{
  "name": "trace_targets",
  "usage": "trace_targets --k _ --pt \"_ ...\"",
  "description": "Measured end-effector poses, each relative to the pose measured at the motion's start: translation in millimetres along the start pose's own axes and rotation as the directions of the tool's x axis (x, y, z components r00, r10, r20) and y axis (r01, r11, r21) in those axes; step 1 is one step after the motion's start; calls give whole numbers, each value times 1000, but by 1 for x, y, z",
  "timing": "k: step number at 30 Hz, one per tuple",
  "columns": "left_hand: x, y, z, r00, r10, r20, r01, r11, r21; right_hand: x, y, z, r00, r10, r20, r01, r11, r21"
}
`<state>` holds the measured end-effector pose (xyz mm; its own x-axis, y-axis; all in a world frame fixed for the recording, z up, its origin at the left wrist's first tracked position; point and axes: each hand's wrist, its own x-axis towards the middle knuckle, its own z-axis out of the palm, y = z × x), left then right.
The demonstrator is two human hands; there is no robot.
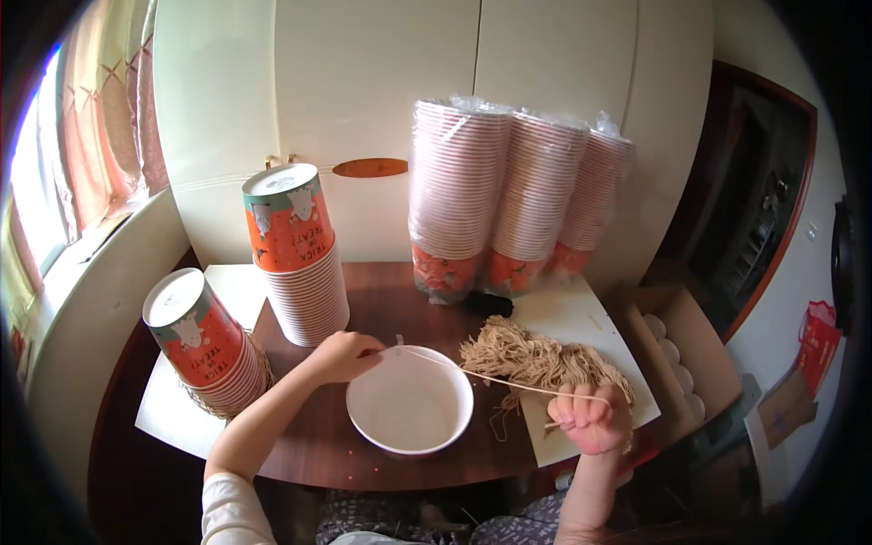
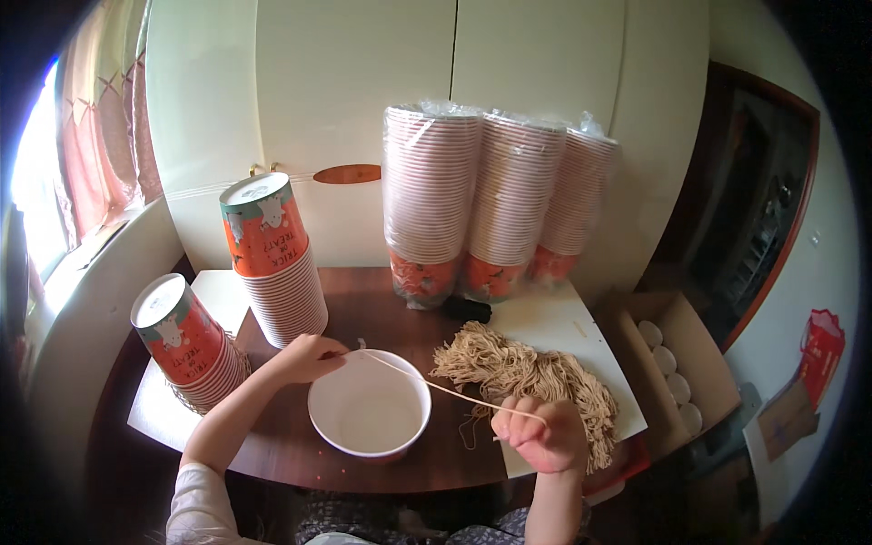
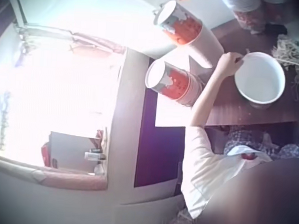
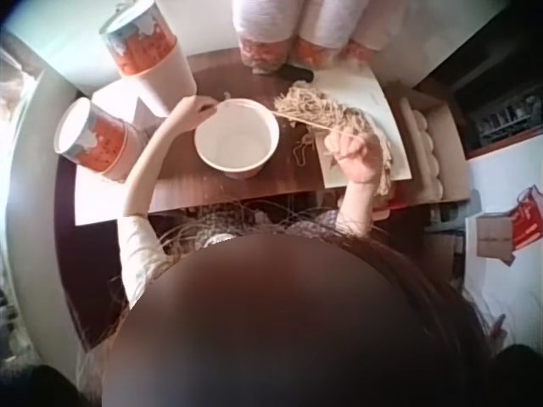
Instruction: The person is threading twine through pre-drilled holes in paper buckets to prepare them for handle attachment or packaging.
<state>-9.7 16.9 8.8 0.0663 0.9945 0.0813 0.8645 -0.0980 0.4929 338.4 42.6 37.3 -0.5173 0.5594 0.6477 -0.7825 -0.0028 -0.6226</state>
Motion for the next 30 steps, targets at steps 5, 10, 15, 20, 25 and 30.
trace_targets --k 5,10,15,20,25,30 --pt "51 30 24 971 240 -15 -240 965 -102 -9 -5 20 991 46 -129 -60 992 -107" --pt "28 45 14 923 243 -298 -311 928 -205 1 25 22 957 57 -286 -112 977 -181" --pt "-40 66 12 923 211 -321 -335 852 -402 4 49 24 964 120 -239 -208 898 -388" --pt "-78 85 27 963 159 -219 -248 844 -476 3 64 40 941 288 -178 -329 902 -280" --pt "-85 87 46 893 318 -319 -438 776 -453 -6 69 49 912 390 -130 -411 873 -263" --pt "-94 87 51 806 496 -322 -591 701 -398 -42 60 53 961 103 -256 -192 916 -351"
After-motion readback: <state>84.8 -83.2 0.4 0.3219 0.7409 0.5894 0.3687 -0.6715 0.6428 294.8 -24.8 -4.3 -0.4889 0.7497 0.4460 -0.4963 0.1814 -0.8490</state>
